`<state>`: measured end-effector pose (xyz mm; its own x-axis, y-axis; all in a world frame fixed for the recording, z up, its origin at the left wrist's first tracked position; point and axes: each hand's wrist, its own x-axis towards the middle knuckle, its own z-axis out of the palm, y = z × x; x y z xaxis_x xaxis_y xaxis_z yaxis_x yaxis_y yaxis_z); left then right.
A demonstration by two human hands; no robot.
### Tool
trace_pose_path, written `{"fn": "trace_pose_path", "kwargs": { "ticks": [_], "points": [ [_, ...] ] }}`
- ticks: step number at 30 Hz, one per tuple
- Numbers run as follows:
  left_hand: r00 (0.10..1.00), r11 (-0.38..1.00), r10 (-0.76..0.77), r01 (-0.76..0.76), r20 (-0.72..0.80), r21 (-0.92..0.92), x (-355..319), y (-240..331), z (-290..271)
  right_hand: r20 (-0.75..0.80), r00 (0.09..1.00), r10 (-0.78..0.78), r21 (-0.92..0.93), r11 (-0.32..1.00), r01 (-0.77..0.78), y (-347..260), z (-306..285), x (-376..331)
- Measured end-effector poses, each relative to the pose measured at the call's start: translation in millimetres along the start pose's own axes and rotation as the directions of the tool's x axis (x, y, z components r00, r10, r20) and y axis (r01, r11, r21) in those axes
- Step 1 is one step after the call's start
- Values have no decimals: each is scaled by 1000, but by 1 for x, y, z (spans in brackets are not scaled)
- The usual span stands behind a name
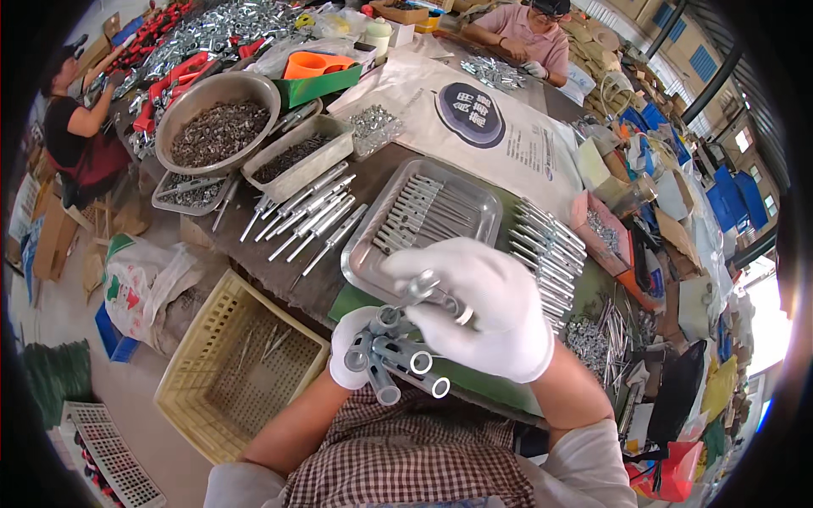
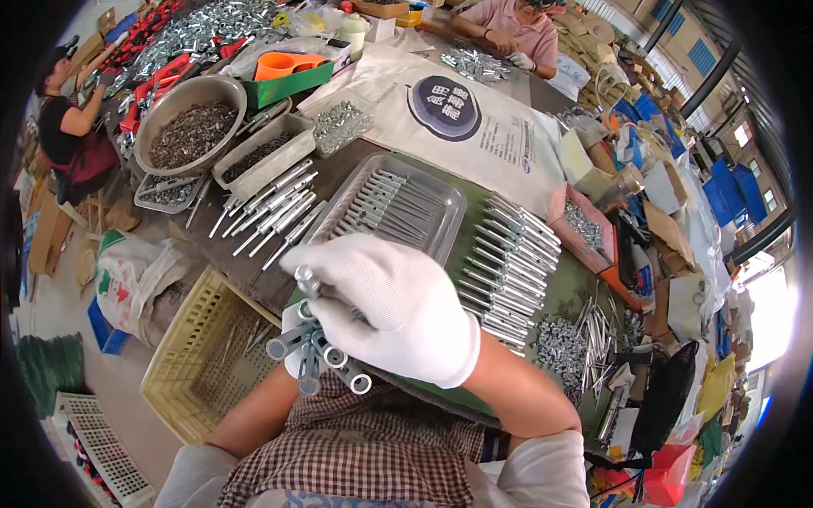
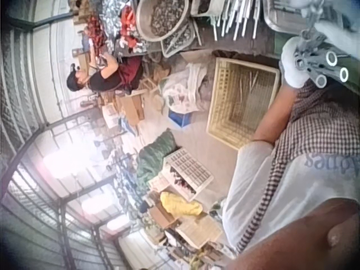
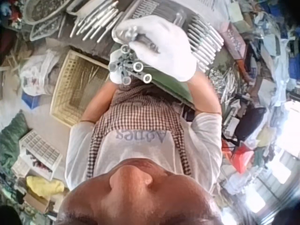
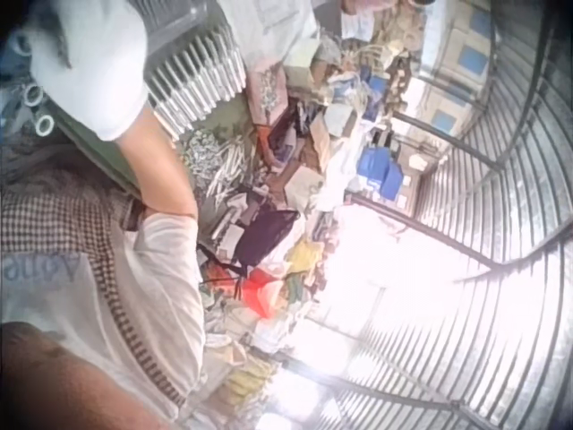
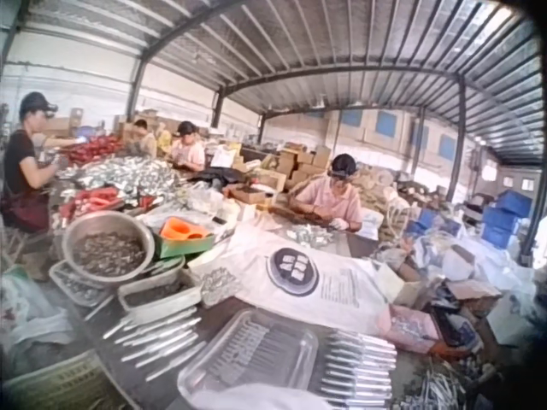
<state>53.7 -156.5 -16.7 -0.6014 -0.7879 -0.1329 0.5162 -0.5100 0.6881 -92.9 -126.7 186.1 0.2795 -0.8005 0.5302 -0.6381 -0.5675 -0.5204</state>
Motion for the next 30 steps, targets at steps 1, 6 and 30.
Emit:
{"fn": "trace_pose_path", "kwargs": {
  "ticks": [1,6,30],
  "points": [
    [996,986,81,-85,33,145,0,2,3,11,1000,4,-9,1000,-4,3,6,-2],
    [973,843,174,-226,150,487,5,5,-5,-24,994,-105,-96,990,102,11,16,-2],
    [983,999,48,-45,179,-18,-6,-4,-26,80,946,315,323,889,-324,65,7,1]
  ]
}}
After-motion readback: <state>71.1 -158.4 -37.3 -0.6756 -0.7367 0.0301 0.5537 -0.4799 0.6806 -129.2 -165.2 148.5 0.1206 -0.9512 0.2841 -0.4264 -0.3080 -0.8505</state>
